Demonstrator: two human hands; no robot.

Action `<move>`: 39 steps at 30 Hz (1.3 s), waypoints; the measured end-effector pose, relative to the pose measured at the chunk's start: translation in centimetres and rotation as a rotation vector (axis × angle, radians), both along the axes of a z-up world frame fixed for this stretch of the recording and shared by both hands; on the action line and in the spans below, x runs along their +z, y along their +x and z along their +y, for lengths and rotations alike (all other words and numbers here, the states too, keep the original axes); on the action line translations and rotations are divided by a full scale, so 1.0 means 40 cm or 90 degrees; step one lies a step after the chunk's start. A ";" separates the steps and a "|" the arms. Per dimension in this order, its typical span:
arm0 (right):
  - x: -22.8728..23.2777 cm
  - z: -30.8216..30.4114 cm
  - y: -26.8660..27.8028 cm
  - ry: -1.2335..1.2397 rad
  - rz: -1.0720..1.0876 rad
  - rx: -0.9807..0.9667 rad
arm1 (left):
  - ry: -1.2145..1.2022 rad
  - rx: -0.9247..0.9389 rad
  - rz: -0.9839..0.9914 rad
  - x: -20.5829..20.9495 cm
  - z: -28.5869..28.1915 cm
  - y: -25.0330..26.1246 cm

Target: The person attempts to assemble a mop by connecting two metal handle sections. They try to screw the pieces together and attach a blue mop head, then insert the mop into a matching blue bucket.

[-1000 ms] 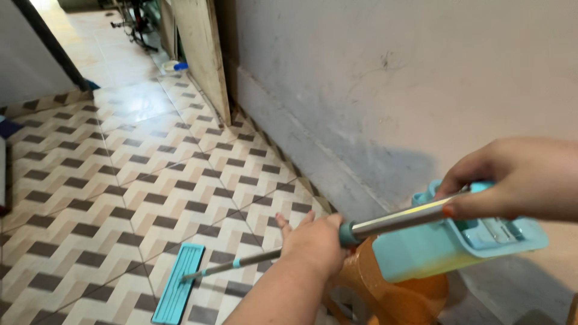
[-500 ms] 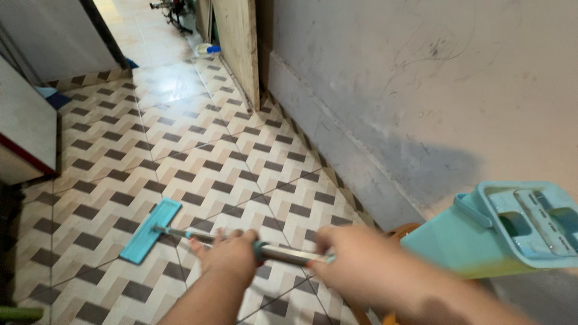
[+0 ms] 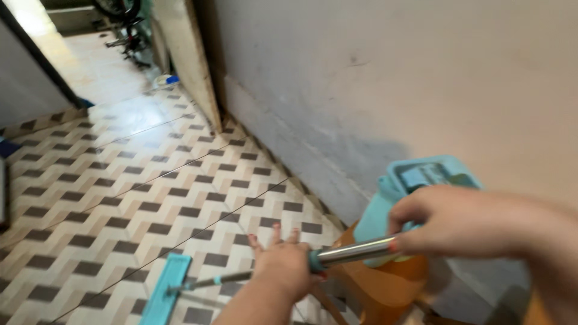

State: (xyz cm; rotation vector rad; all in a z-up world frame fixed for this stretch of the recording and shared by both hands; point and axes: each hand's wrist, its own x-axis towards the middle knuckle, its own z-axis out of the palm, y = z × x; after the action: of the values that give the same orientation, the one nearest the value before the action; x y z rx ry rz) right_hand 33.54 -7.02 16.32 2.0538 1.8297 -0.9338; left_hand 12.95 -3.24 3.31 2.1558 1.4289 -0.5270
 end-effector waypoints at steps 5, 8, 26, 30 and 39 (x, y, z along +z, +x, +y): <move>0.117 -0.058 0.305 -0.098 -0.087 -0.165 | 0.060 -0.080 -0.182 0.048 -0.103 0.230; 0.096 -0.069 0.409 -0.099 -0.041 -0.160 | 0.067 -0.067 -0.242 0.045 -0.138 0.279; -0.160 -0.215 -0.165 0.018 0.043 -0.010 | 0.012 0.267 0.063 -0.134 -0.205 -0.100; -0.145 -0.244 -0.150 -0.020 0.001 0.020 | -0.018 0.261 0.090 -0.127 -0.212 -0.074; 0.005 -0.340 0.445 -0.091 -0.049 -0.243 | -0.121 -0.013 -0.252 0.009 -0.271 0.349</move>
State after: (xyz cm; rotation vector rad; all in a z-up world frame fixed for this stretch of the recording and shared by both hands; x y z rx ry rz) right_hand 51.35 -20.61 16.52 2.3532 1.3140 -1.0254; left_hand 26.90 -14.07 3.68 1.9865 1.0961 -0.2133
